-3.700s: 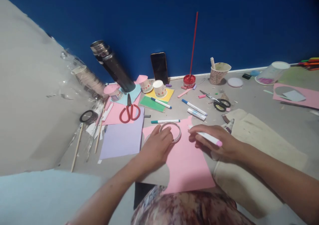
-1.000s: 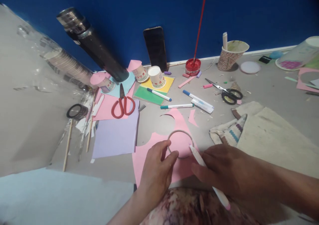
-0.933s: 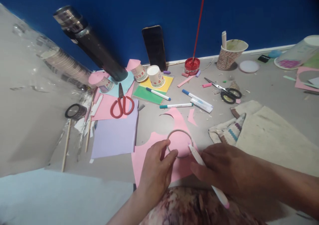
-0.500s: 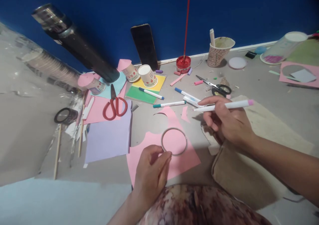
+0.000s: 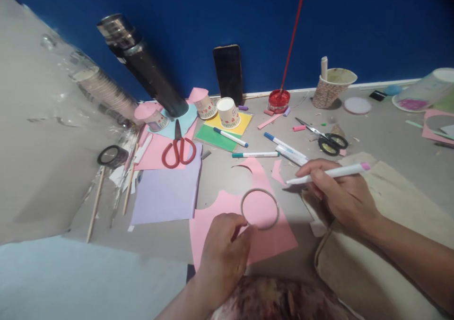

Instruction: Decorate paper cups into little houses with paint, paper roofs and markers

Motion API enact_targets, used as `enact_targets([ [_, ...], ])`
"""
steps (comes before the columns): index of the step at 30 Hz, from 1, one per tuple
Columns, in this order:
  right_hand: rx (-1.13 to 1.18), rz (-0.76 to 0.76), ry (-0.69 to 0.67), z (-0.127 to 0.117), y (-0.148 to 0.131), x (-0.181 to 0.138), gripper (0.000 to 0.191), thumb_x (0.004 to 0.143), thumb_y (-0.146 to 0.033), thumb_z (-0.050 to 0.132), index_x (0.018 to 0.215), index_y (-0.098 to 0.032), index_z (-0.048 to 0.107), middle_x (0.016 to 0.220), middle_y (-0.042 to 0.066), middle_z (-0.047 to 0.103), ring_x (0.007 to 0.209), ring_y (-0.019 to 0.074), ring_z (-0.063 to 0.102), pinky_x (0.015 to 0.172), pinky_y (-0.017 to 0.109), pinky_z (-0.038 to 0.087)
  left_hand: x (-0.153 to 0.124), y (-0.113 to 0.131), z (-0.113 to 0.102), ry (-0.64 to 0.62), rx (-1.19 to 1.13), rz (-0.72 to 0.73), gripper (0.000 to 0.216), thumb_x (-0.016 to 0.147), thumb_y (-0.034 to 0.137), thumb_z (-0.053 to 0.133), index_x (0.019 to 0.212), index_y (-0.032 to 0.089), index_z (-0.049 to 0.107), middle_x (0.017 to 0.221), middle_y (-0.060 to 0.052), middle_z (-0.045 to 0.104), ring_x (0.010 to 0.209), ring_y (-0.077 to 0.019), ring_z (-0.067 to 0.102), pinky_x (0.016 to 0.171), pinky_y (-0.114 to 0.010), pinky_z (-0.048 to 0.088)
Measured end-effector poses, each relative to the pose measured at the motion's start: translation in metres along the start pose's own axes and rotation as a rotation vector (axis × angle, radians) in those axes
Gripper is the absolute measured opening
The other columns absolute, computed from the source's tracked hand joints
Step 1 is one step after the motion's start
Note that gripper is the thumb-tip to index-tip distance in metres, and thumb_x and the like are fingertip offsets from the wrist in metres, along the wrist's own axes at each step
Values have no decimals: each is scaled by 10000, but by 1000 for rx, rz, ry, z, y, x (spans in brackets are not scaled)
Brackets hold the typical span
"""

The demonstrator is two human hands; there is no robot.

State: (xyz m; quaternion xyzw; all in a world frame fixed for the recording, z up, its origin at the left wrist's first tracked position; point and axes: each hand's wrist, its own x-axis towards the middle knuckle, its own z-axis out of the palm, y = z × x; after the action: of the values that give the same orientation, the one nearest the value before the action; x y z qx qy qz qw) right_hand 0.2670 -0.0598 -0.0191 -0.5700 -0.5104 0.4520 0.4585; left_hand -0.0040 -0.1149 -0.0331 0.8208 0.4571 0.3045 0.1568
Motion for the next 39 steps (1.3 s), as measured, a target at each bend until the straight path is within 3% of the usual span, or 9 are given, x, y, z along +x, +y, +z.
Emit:
enact_targets([
  [3,-20,33,36,1,-3,0,364,933,-618,703,862,-263,677,523,-27,540,397,121,434,332,246,295,1,3,2,22,-140,-120,116,981,130,614,1047,205,672,932,-55,716,850,-176,680,744,-276,588],
  [6,-87,43,21,-1,-3,1,304,929,-568,730,865,-275,679,554,-4,603,402,141,505,310,250,349,0,2,6,27,-206,-126,132,1000,129,615,1093,208,667,983,-60,740,884,-172,693,759,-269,596],
  [11,-152,72,-32,-9,-3,4,240,960,-538,696,920,-303,721,622,35,682,480,190,629,370,278,496,3,-2,3,47,-91,51,151,981,39,597,1017,170,662,935,-70,755,817,-189,685,706,-326,568],
  [14,-164,123,-24,-10,-3,5,229,954,-534,710,913,-310,732,626,34,690,490,191,644,400,279,527,6,-3,-2,-2,-44,140,130,999,81,569,999,147,680,947,-97,757,836,-213,699,728,-364,583],
  [19,-127,186,-38,-10,-3,11,298,894,-582,760,877,-287,718,578,24,644,446,178,588,341,270,449,3,-3,5,40,-93,5,160,1002,89,582,973,196,697,887,-54,744,768,-177,693,675,-310,575],
  [23,-239,188,-111,-3,-22,20,393,885,-633,746,846,-242,722,551,19,618,416,155,538,328,261,380,2,-4,9,56,-157,-110,132,1011,144,600,1010,224,706,894,-39,752,781,-173,707,689,-290,586],
  [27,-326,-4,-208,12,-46,25,324,908,-530,735,823,-217,729,613,25,674,516,171,616,465,275,466,4,-3,6,59,-108,-37,123,991,134,624,988,225,708,918,-29,777,818,-180,720,743,-294,588],
  [32,-322,-205,-235,24,-43,28,134,905,-336,709,845,-221,741,635,10,683,583,170,635,587,286,502,1,-1,4,54,-145,-169,43,976,200,664,1001,210,698,891,-30,773,810,-172,722,741,-285,583],
  [39,-110,-74,-137,21,-25,35,185,902,-376,716,851,-198,709,626,2,676,521,136,576,505,248,463,1,-1,6,49,-87,-123,41,979,205,642,974,210,682,903,-53,773,816,-184,732,723,-285,579],
])
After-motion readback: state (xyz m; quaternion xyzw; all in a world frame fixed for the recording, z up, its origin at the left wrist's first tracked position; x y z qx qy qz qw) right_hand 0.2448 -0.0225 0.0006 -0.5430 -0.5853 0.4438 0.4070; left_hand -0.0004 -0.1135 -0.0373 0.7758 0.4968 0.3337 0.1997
